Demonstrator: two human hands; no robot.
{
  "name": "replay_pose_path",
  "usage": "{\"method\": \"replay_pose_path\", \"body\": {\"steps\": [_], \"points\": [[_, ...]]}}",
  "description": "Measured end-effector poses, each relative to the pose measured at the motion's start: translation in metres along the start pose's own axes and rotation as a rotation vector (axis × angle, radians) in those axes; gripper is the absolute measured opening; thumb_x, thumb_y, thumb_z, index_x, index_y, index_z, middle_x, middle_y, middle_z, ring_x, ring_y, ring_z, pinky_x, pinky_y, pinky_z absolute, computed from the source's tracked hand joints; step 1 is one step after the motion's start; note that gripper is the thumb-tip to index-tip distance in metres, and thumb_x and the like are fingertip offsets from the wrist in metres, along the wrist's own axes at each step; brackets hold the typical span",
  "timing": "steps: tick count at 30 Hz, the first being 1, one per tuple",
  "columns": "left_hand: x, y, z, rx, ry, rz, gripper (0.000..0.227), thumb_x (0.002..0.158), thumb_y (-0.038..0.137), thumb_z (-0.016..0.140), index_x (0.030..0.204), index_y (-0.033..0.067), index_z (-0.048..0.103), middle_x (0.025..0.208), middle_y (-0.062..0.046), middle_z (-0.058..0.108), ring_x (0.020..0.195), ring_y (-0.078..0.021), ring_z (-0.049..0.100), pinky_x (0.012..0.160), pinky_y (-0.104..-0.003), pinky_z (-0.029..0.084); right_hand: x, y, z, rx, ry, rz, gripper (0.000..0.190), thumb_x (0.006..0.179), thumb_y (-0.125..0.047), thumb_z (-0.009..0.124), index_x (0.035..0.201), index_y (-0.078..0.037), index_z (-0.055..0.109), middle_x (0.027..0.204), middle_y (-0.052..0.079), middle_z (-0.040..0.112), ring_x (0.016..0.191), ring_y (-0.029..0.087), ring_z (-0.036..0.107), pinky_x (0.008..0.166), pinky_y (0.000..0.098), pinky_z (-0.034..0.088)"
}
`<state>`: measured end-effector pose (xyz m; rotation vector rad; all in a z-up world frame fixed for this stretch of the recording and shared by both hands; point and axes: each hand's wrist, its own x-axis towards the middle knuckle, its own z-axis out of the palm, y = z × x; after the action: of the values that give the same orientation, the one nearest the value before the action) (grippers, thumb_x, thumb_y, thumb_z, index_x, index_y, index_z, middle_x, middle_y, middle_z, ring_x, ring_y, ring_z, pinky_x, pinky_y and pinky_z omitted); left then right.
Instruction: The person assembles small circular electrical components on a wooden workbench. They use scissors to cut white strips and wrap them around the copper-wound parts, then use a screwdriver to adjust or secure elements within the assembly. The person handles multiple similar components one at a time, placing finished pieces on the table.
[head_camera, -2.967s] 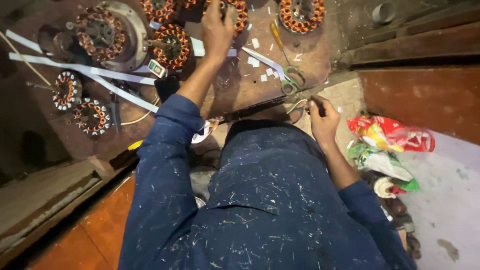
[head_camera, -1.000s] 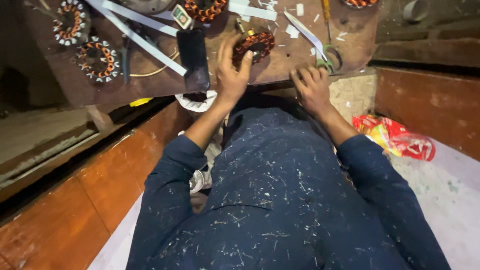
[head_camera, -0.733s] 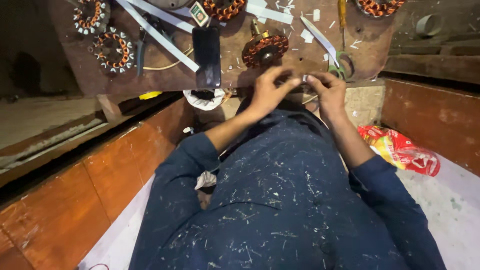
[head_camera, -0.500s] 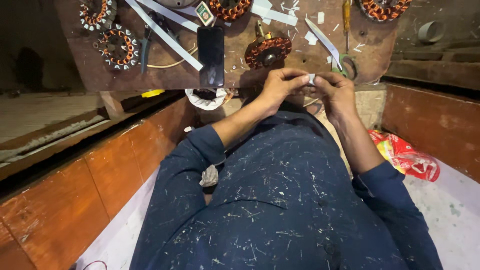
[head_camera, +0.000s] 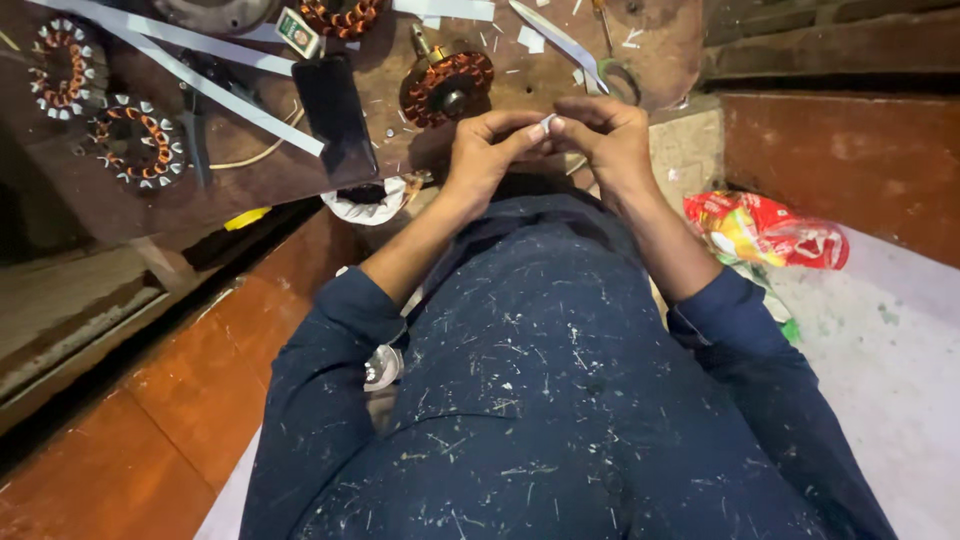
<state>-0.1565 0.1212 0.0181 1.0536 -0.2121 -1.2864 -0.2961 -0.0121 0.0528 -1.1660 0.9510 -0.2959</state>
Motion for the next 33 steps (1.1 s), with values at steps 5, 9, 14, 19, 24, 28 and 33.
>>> {"method": "replay_pose_path", "body": {"steps": [5, 9, 14, 19, 24, 28, 33], "points": [[0.003, -0.003, 0.003, 0.144, 0.028, 0.077, 0.024, 0.096, 0.010, 0.078, 0.115, -0.0047, 0.078, 0.098, -0.010, 0.078, 0.083, -0.0114, 0.069, 0.076, -0.027, 0.057, 0.002, 0.006, -0.006, -0.200, -0.005, -0.140, 0.025, 0.093, -0.007, 0.079, 0.112, 0.009, 0.075, 0.100, 0.014, 0.078, 0.090, 0.018, 0.073, 0.080, 0.0268, 0.059], [0.012, -0.009, 0.004, 0.132, 0.124, 0.084, 0.022, 0.093, 0.008, 0.078, 0.112, -0.0035, 0.077, 0.094, -0.009, 0.078, 0.081, -0.0129, 0.073, 0.077, -0.027, 0.060, 0.019, 0.010, -0.038, -0.906, 0.056, -0.515, 0.033, 0.095, -0.004, 0.072, 0.125, 0.008, 0.068, 0.110, 0.023, 0.076, 0.095, 0.033, 0.075, 0.083, 0.0382, 0.059], [0.018, -0.012, 0.001, 0.019, 0.132, 0.059, 0.022, 0.092, 0.006, 0.077, 0.112, -0.0028, 0.075, 0.096, -0.009, 0.078, 0.081, -0.0140, 0.073, 0.077, -0.029, 0.061, 0.052, 0.029, -0.066, -1.615, 0.107, -0.689, 0.068, 0.080, -0.006, 0.073, 0.142, 0.004, 0.047, 0.119, 0.033, 0.068, 0.102, 0.045, 0.069, 0.083, 0.0455, 0.056], [0.022, -0.008, 0.002, -0.050, 0.145, 0.065, 0.021, 0.091, 0.005, 0.078, 0.111, -0.0030, 0.074, 0.095, -0.009, 0.076, 0.082, -0.0149, 0.073, 0.078, -0.030, 0.061, 0.059, 0.017, -0.083, -1.041, -0.138, -0.314, 0.068, 0.088, -0.005, 0.077, 0.147, 0.004, 0.045, 0.119, 0.024, 0.071, 0.103, 0.038, 0.072, 0.089, 0.0468, 0.055], [0.023, 0.003, -0.001, -0.009, 0.122, 0.102, 0.020, 0.093, 0.006, 0.077, 0.110, -0.0037, 0.075, 0.092, -0.009, 0.076, 0.080, -0.0156, 0.072, 0.077, -0.031, 0.061, 0.002, 0.013, -0.063, -0.284, -0.247, 0.132, 0.086, 0.083, -0.001, 0.074, 0.160, -0.005, 0.036, 0.103, 0.013, 0.072, 0.086, 0.018, 0.069, 0.073, 0.0321, 0.054], [0.027, 0.012, 0.001, 0.029, 0.156, 0.099, 0.021, 0.090, 0.007, 0.078, 0.107, -0.0041, 0.075, 0.090, -0.009, 0.076, 0.076, -0.0159, 0.073, 0.074, -0.031, 0.062, -0.037, 0.028, -0.033, 0.115, -0.440, 0.177, 0.084, 0.085, -0.005, 0.078, 0.157, -0.006, 0.034, 0.116, 0.013, 0.069, 0.108, 0.016, 0.071, 0.095, 0.0305, 0.061], [0.024, 0.017, 0.000, 0.063, 0.165, 0.063, 0.020, 0.090, 0.007, 0.079, 0.105, -0.0054, 0.075, 0.087, -0.009, 0.075, 0.073, -0.0156, 0.072, 0.071, -0.030, 0.061, -0.046, 0.031, -0.029, -0.274, -0.286, -0.170, 0.098, 0.080, -0.021, 0.089, 0.161, -0.004, 0.037, 0.131, 0.016, 0.062, 0.118, 0.025, 0.062, 0.103, 0.0401, 0.052]]}}
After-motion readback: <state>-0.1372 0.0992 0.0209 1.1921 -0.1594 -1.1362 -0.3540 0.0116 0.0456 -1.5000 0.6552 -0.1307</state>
